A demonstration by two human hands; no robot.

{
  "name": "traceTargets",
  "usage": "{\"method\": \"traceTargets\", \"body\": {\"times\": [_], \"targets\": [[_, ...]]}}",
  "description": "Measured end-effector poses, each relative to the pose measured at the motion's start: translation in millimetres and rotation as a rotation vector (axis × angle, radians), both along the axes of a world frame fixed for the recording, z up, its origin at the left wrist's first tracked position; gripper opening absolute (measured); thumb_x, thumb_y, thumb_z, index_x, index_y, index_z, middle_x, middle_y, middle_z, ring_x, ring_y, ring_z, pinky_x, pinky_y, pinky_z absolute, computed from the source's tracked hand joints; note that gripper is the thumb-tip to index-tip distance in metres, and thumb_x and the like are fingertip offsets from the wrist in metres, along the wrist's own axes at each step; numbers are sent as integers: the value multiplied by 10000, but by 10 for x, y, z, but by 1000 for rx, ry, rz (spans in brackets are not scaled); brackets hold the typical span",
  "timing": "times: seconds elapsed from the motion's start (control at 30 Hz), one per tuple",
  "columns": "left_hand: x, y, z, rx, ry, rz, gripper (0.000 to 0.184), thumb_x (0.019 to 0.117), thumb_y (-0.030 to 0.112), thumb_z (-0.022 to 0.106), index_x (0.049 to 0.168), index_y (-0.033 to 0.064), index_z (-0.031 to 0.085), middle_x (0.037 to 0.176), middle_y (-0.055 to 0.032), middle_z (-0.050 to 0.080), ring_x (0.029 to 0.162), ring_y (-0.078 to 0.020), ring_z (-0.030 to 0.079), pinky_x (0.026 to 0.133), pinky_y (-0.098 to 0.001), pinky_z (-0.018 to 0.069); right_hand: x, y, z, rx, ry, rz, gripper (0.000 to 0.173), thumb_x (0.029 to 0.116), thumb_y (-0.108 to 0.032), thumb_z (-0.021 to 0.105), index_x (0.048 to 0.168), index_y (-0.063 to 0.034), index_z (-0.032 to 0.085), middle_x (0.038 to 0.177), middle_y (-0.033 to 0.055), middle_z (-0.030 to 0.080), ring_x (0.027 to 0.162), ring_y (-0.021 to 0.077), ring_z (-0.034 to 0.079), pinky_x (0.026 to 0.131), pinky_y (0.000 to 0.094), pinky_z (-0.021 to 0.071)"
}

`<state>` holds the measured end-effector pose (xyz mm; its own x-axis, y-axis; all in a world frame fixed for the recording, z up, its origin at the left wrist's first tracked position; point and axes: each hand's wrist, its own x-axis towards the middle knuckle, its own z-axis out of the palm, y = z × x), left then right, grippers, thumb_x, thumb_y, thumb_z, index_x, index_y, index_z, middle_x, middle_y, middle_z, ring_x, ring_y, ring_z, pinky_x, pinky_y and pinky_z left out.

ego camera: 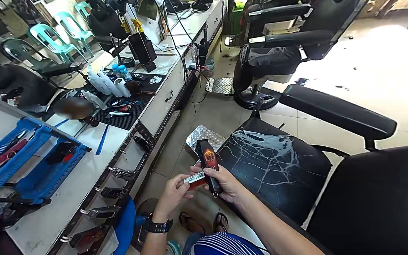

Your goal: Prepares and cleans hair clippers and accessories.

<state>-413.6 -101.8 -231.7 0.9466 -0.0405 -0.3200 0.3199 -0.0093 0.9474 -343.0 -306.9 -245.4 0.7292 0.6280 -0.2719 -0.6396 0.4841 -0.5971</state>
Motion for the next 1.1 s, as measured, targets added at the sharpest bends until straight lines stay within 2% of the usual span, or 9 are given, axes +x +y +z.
{"method": "traceTargets", "body": {"times": [0.27, 0.37, 0.47, 0.53, 0.63, 0.77, 0.9, 1.0, 1.1], "targets": [[-207, 185, -188, 155, -94, -17, 193, 948, 86, 688, 1112, 3, 746, 1035, -88, 742, 858, -167, 727, 799, -327, 631, -2, 71, -36, -65, -8, 61, 528, 949, -138, 700, 1409, -52, 454, 1325, 157, 673, 1132, 257, 705, 707, 330, 628], [-294, 396, -115, 163, -131, 131, 245, 964, 110, 661, 1172, 4, 738, 1101, -103, 703, 883, -189, 710, 771, -335, 635, 82, 75, -128, -102, -67, 27, 563, 919, -13, 677, 1427, -17, 434, 1335, 169, 642, 1191, 291, 659, 890, 416, 612], [-255, 307, 77, 251, -261, 147, 327, 959, 129, 665, 1271, 38, 708, 1113, -92, 695, 932, -181, 689, 804, -328, 615, 111, 93, -161, -196, -117, 77, 482, 934, -27, 659, 1366, -34, 445, 1111, 150, 698, 799, 214, 710, 686, 325, 610], [-178, 74, 161, 353, -407, 78, 306, 961, 143, 685, 1252, 56, 722, 1102, -70, 686, 934, -141, 680, 799, -302, 613, 82, 154, -180, -209, -146, 116, 548, 870, -46, 679, 1359, -68, 432, 965, 111, 676, 676, 177, 671, 588, 293, 590], [1, -104, 180, 609, -547, 20, 311, 970, 206, 710, 1262, 101, 736, 1086, -61, 677, 934, -92, 663, 832, -245, 591, 18, 233, -213, -137, -133, 131, 637, 804, 15, 709, 1372, -90, 440, 919, 104, 691, 667, 166, 678, 567, 280, 584], [178, 228, 202, 1026, -534, 150, 305, 993, 269, 670, 1245, 116, 746, 1054, -90, 699, 949, -160, 683, 875, -326, 583, 35, 221, -258, -182, -151, 223, 878, 758, 2, 677, 1524, -114, 262, 1122, 132, 644, 709, 180, 676, 579, 287, 587], [171, 175, 295, 843, -562, -75, 291, 988, 275, 689, 1237, 140, 756, 1015, -56, 697, 921, -107, 665, 861, -264, 570, 41, 222, -173, -213, -151, 235, 768, 769, 32, 661, 1459, -114, 359, 1030, 107, 672, 689, 170, 672, 570, 290, 580], [301, 312, 280, 1029, -486, 44, 282, 1009, 292, 643, 1197, 124, 770, 984, -75, 716, 886, -166, 693, 842, -367, 588, 52, 240, -147, -256, -170, 293, 866, 768, 13, 651, 1531, -136, 271, 1105, 116, 646, 696, 175, 671, 561, 285, 579], [334, 293, 357, 929, -491, -41, 285, 995, 328, 672, 1201, 158, 770, 1043, -29, 721, 947, -96, 685, 888, -289, 582, 54, 236, -145, -268, -151, 278, 757, 780, 6, 657, 1462, -114, 349, 1086, 121, 661, 677, 175, 667, 549, 286, 572]]}}
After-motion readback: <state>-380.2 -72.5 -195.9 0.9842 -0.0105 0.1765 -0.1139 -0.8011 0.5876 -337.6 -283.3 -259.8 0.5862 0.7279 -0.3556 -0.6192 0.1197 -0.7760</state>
